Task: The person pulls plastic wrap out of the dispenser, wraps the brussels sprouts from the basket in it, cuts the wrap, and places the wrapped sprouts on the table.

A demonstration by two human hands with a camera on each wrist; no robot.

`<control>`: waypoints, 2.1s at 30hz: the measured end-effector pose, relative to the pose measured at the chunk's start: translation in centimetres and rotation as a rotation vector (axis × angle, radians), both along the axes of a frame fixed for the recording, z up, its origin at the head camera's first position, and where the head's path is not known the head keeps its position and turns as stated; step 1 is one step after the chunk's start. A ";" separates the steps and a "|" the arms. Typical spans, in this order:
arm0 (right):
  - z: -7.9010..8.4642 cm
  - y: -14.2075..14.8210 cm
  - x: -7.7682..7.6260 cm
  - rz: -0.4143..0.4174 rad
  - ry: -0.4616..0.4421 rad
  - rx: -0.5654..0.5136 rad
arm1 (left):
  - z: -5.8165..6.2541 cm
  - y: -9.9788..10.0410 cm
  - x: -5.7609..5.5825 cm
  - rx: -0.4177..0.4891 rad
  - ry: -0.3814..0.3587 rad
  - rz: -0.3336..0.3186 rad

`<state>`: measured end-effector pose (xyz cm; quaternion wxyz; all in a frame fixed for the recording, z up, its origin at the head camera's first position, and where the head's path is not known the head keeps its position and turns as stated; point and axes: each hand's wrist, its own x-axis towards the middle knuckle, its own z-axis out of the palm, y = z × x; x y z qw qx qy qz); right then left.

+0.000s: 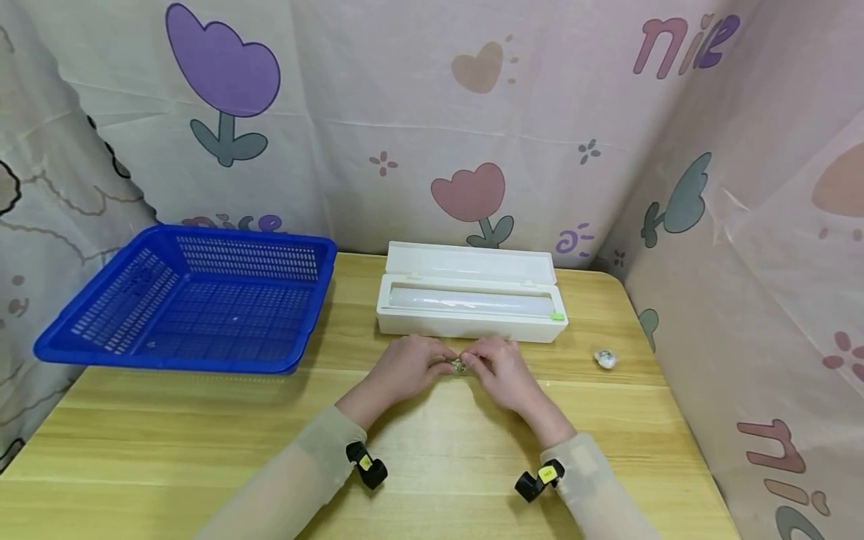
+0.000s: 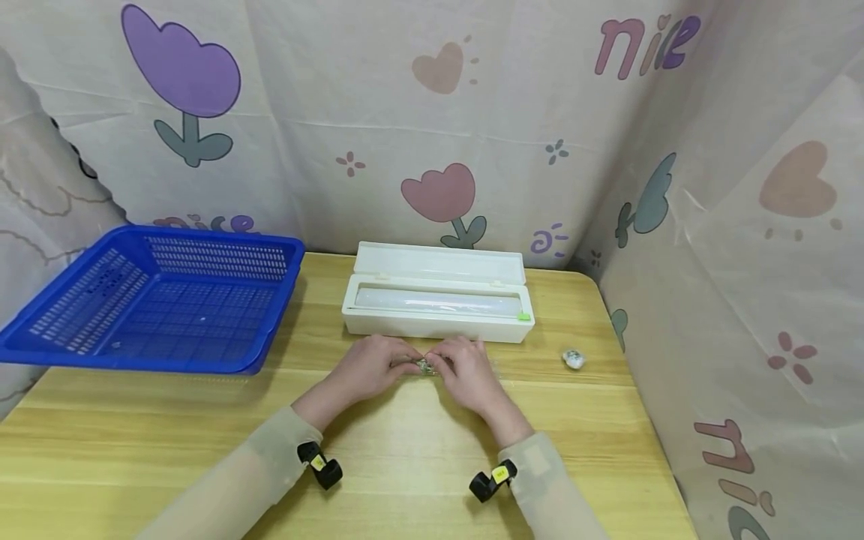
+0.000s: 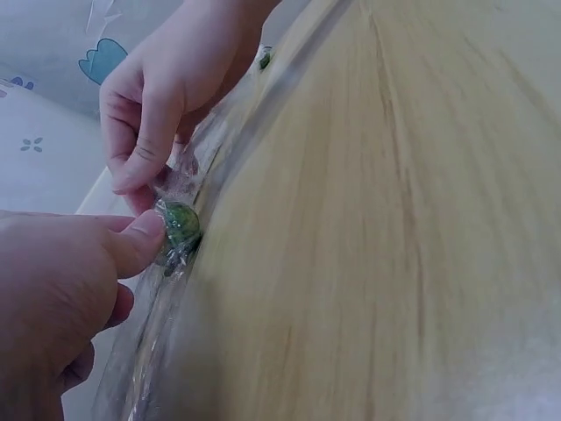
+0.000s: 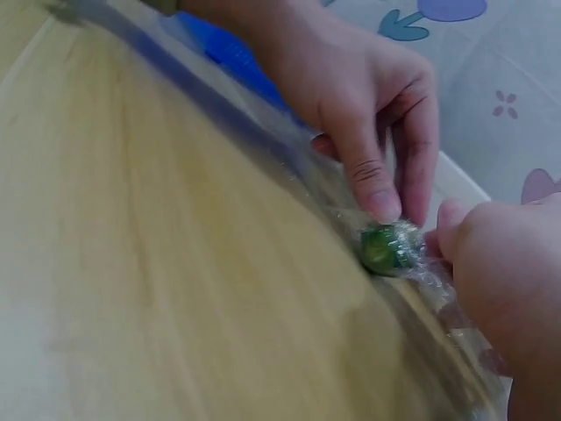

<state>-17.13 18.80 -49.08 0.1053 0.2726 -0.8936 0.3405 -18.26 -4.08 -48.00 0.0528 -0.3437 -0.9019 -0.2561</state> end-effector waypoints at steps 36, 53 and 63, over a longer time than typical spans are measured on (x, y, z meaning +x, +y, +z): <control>-0.2 -0.4 -0.1 0.008 0.126 0.097 | -0.3 0.1 0.3 -0.082 0.014 0.022; -0.6 -0.5 0.2 0.035 0.135 0.159 | -0.1 0.2 0.5 -0.026 -0.053 0.077; -1.0 -0.6 0.4 0.020 0.126 0.154 | 0.1 0.0 0.6 -0.102 -0.025 0.057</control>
